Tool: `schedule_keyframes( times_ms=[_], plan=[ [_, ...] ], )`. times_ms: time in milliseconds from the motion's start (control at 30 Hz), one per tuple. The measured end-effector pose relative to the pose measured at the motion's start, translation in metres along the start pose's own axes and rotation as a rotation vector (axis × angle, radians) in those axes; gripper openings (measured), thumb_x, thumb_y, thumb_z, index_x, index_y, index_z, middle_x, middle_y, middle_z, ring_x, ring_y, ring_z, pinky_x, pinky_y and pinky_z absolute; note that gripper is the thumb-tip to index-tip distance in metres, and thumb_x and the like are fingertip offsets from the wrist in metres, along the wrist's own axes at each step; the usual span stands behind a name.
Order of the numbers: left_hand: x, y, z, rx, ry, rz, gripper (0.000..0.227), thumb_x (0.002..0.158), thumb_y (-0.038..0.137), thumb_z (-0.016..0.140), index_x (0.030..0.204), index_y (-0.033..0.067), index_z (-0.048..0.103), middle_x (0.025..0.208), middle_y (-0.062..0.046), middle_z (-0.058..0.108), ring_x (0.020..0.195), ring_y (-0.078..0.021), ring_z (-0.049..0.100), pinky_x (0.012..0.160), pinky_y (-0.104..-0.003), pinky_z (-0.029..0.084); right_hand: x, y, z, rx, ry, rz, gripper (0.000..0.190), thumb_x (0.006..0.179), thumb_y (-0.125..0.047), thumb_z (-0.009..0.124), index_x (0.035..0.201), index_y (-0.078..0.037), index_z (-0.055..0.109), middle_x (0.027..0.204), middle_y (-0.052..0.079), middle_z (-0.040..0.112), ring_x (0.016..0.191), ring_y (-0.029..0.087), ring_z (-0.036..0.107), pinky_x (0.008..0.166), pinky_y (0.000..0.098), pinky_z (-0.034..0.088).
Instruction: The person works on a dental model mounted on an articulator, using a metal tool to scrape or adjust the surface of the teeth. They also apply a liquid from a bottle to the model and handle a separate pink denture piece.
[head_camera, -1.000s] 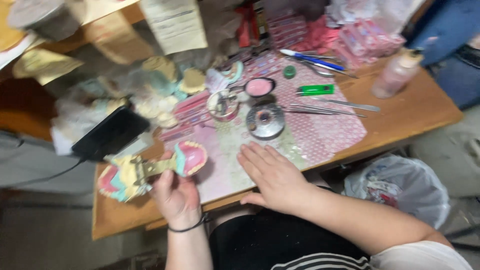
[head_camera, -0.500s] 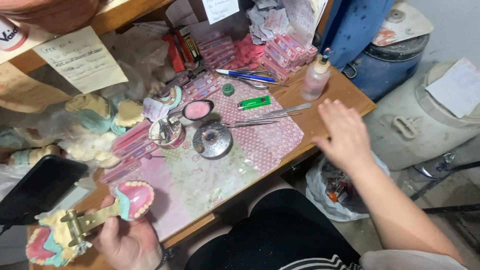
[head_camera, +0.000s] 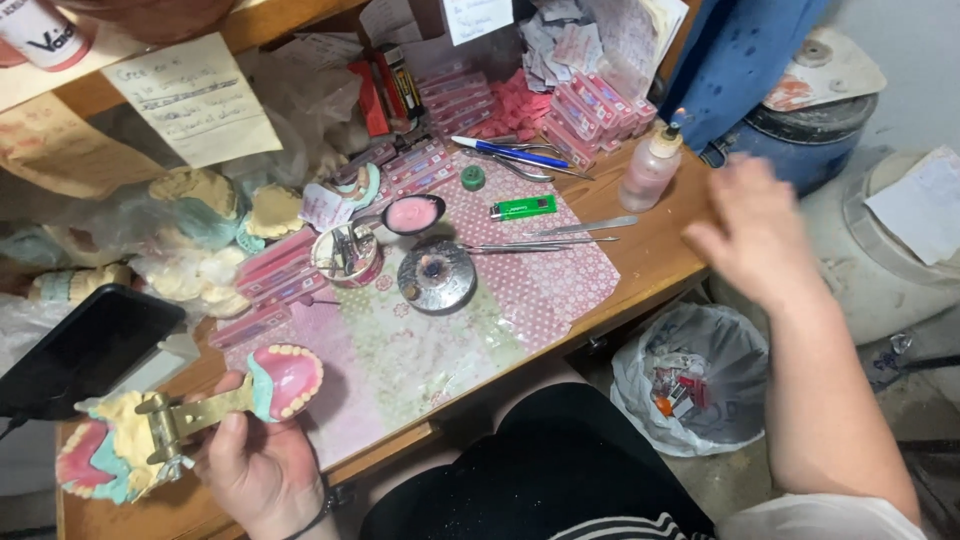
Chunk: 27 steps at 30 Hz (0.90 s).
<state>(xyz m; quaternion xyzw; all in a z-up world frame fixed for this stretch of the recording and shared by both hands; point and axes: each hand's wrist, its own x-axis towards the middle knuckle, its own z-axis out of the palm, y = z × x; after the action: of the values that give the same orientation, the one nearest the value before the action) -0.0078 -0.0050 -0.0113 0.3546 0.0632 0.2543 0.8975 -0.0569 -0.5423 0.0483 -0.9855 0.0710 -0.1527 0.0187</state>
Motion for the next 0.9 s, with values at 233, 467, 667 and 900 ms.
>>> schedule_keyframes(
  times_ms=[233,467,667,900],
  plan=[
    [-0.001,0.001,0.003,-0.015,-0.009,0.027,0.039,0.083,0.004,0.072,0.121,0.0125,0.070,0.115,-0.010,0.075,0.116,-0.0223,0.073,0.115,-0.052,0.060,0.025,-0.016,0.020,0.039,-0.347,0.010,0.106,0.088,-0.076,0.043,0.166,-0.011,0.012,0.173,0.019,0.011,0.159,0.040,0.006,0.122,0.0645,0.008],
    [0.003,-0.003,-0.006,-0.026,-0.057,0.034,0.041,0.087,0.001,0.070,0.125,0.0156,0.071,0.120,-0.011,0.075,0.119,-0.0221,0.072,0.116,-0.052,0.059,0.042,-0.016,0.017,0.066,-0.454,-0.023,0.107,0.086,-0.078,0.042,0.167,-0.017,0.007,0.175,0.011,0.007,0.161,0.034,0.000,0.124,0.0616,0.006],
    [0.004,-0.002,-0.008,-0.043,-0.105,0.028,0.043,0.087,0.001,0.072,0.127,0.0179,0.073,0.122,-0.005,0.075,0.119,-0.0213,0.072,0.116,-0.049,0.058,0.029,-0.030,0.000,0.044,-0.407,0.267,0.111,0.091,-0.080,0.032,0.164,0.001,0.011,0.171,0.025,0.010,0.158,0.039,0.011,0.125,0.0551,0.015],
    [0.009,-0.007,-0.021,-0.063,-0.096,0.016,0.052,0.087,-0.001,0.070,0.135,0.0179,0.067,0.123,-0.009,0.075,0.120,-0.0242,0.072,0.108,-0.052,0.059,-0.019,-0.034,-0.022,0.163,-0.434,0.837,0.099,0.098,-0.078,0.040,0.154,0.003,0.032,0.145,0.035,0.058,0.128,0.059,0.058,0.100,0.0657,0.045]
  ],
)
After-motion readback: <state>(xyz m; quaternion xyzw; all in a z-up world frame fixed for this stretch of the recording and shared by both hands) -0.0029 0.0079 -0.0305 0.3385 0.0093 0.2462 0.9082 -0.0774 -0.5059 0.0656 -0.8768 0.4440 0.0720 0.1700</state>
